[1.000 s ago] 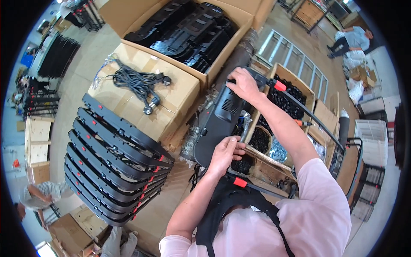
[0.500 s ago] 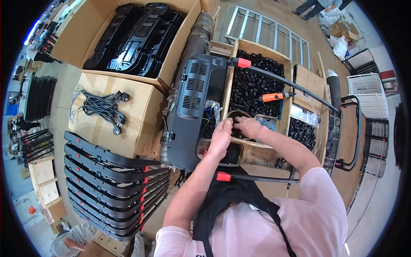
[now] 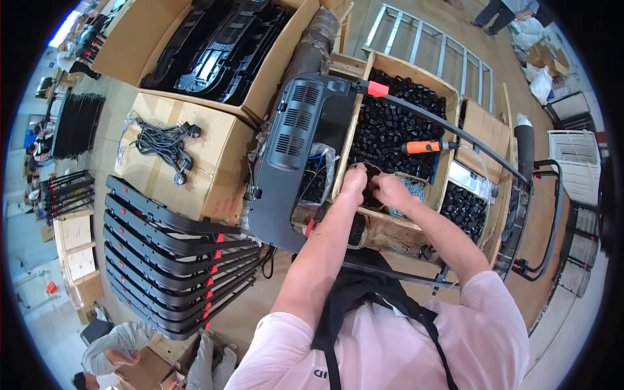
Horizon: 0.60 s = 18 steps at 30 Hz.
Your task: Assemble a black plastic machinery housing by picking up components and fastening screws using a power screwdriver.
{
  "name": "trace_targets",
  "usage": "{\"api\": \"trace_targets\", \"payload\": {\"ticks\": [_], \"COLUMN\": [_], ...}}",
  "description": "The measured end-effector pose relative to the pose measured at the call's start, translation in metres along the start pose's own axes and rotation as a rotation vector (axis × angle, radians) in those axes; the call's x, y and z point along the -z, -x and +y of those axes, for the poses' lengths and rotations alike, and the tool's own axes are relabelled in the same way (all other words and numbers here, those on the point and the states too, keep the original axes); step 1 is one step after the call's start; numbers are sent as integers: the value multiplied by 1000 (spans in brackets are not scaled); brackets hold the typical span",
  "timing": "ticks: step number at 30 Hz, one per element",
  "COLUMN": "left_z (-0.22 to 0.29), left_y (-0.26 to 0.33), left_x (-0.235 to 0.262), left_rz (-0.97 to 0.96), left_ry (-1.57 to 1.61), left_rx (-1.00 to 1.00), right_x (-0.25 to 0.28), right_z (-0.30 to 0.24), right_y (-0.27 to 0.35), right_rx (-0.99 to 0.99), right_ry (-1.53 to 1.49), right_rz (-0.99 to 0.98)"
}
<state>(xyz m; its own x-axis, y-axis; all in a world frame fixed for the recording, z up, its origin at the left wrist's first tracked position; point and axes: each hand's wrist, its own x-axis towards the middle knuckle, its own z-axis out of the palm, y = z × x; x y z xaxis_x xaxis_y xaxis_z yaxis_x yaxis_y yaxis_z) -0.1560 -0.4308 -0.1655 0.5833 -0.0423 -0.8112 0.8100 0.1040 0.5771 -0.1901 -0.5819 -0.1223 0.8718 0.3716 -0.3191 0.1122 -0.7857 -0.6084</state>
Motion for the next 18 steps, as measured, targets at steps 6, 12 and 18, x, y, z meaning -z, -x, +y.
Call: {"api": "trace_targets", "payload": {"ticks": [6,12,18], "left_z": [-3,4,9], "left_y": [8,26,79], "left_x": [-10,4,5], "left_rz": [-292,-378,-474], "left_ry": [384,433,333], "left_rx": [239,68,-113], "right_x": [24,27,30], "right_z": [-27,56,129], "right_y": [19,25,-30], "right_rx": [-47,-601,-794], "right_ry": [-366,-974,-1002], "right_rz": [193,624,947]}}
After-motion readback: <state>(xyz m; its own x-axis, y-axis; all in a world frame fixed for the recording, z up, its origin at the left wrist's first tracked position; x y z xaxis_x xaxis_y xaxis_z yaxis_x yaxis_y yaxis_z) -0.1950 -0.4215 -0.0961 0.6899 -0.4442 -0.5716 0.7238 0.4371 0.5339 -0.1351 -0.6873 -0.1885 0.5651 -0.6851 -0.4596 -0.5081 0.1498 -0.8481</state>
